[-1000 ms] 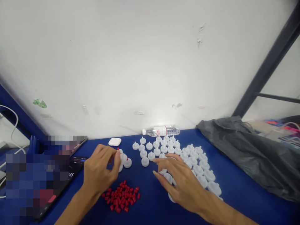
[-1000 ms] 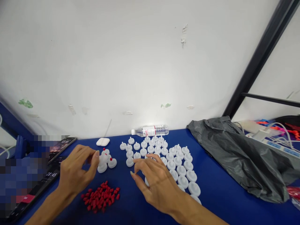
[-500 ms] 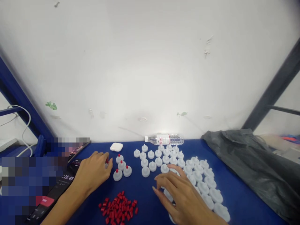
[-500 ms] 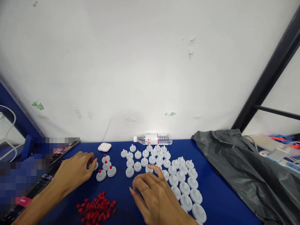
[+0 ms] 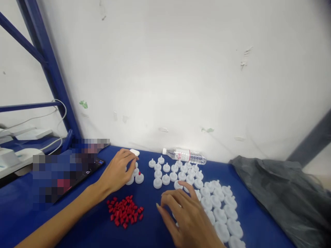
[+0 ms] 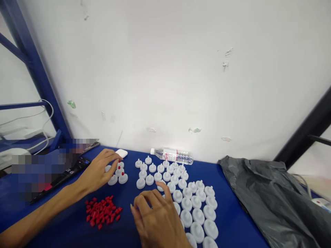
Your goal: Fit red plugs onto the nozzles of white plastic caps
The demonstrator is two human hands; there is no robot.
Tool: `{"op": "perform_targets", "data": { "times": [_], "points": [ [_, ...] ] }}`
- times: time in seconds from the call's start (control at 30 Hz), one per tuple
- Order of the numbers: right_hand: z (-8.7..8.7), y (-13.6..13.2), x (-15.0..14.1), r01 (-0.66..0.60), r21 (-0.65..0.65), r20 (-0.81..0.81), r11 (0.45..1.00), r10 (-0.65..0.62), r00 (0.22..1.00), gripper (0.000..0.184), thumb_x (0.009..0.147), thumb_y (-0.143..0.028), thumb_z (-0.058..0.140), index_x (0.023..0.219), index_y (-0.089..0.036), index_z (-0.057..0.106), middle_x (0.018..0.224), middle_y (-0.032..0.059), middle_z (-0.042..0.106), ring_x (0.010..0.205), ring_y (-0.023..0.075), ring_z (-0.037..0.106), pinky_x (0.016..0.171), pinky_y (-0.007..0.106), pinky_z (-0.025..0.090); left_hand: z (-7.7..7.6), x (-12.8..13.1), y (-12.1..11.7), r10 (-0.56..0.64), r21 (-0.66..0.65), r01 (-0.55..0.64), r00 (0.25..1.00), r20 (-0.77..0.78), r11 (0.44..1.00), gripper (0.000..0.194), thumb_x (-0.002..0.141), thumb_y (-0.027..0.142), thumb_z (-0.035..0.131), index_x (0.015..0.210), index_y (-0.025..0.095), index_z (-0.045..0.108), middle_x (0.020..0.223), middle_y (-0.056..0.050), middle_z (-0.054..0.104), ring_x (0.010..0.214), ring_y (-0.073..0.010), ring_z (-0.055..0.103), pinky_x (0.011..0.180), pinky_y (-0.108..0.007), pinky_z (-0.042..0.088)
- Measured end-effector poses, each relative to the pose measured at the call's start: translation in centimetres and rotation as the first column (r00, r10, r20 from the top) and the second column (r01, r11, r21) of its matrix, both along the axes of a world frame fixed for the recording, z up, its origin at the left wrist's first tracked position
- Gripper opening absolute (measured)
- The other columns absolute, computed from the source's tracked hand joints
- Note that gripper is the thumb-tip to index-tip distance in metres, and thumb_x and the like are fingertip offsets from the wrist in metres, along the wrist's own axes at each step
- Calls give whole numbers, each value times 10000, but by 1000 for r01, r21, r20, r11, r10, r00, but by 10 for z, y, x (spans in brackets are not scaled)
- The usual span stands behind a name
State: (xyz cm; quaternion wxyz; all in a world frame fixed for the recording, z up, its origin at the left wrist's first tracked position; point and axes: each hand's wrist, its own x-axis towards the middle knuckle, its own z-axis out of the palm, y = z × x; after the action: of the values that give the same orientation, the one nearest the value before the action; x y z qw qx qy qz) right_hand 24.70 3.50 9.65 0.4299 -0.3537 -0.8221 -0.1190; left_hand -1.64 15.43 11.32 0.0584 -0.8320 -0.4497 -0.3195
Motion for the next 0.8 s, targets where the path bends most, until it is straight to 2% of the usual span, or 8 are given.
{"op": "perform_targets", "data": {
  "times": [0.07, 0.13, 0.27, 0.47, 0.57, 0.67, 0.8],
  "points": [
    [1, -2, 1, -19, -58, 34, 998, 21, 999, 156, 1083, -124, 558, 1033, -271, 569, 908, -34, 768, 803, 161, 773, 1194, 424, 523, 7, 9, 4, 2, -13, -2, 1000, -8, 1000, 129, 1092, 275, 646, 1127, 194, 740, 1139, -54, 779, 1165, -265, 722, 1064, -525, 594],
    [1, -3, 2, -22, -77, 26, 997, 24, 999, 160, 1062, -115, 584, 1034, -272, 573, 920, -31, 766, 817, 172, 771, 1197, 458, 526, 15, 18, 11, -17, -42, 15, 999, -34, 999, 210, 1070, 357, 718, 1209, 200, 735, 1235, -69, 771, 1195, -276, 731, 1074, -546, 607],
    [-1, -1, 4, -3, -93, 34, 996, 7, 999, 155, 1071, -120, 580, 1030, -269, 570, 936, -27, 760, 821, 181, 761, 1189, 519, 537, 24, 37, 31, -105, -159, 90, 991, -89, 983, 315, 1054, 404, 744, 1295, 203, 718, 1339, -92, 750, 1201, -287, 737, 1052, -549, 632],
    [-4, 3, 7, 25, -87, 58, 996, -20, 998, 158, 1080, -117, 556, 1028, -267, 558, 920, -26, 742, 806, 190, 745, 1147, 560, 552, 27, 55, 44, -194, -335, 162, 979, -65, 928, 336, 1049, 431, 748, 1286, 195, 718, 1304, -80, 756, 1110, -272, 759, 965, -497, 666],
    [-4, 5, 9, 50, -108, 27, 993, -48, 998, 159, 1083, -112, 550, 1066, -270, 561, 950, -18, 762, 828, 196, 755, 1173, 564, 527, 33, 56, 37, -177, -363, 174, 984, 24, 915, 331, 1052, 438, 743, 1275, 194, 719, 1293, -80, 757, 1106, -269, 756, 961, -494, 665],
    [-6, 6, 10, 128, -104, -27, 986, -132, 991, 178, 1111, -190, 550, 1273, -260, 575, 1100, 50, 802, 955, 256, 791, 1157, 600, 532, 41, 53, 19, -175, -390, 219, 974, 145, 894, 302, 1057, 458, 732, 1186, 186, 740, 1197, -57, 777, 1042, -253, 763, 933, -470, 664],
    [-10, 8, 9, 213, -53, -20, 976, -214, 977, 487, 1156, -419, 521, 1586, -201, 444, 1326, 173, 779, 1176, 358, 774, 1109, 655, 559, 40, 50, -16, -238, -436, 361, 920, 311, 824, 329, 1079, 503, 688, 1061, 180, 751, 1014, -24, 788, 933, -222, 770, 889, -438, 660]
  ]
}}
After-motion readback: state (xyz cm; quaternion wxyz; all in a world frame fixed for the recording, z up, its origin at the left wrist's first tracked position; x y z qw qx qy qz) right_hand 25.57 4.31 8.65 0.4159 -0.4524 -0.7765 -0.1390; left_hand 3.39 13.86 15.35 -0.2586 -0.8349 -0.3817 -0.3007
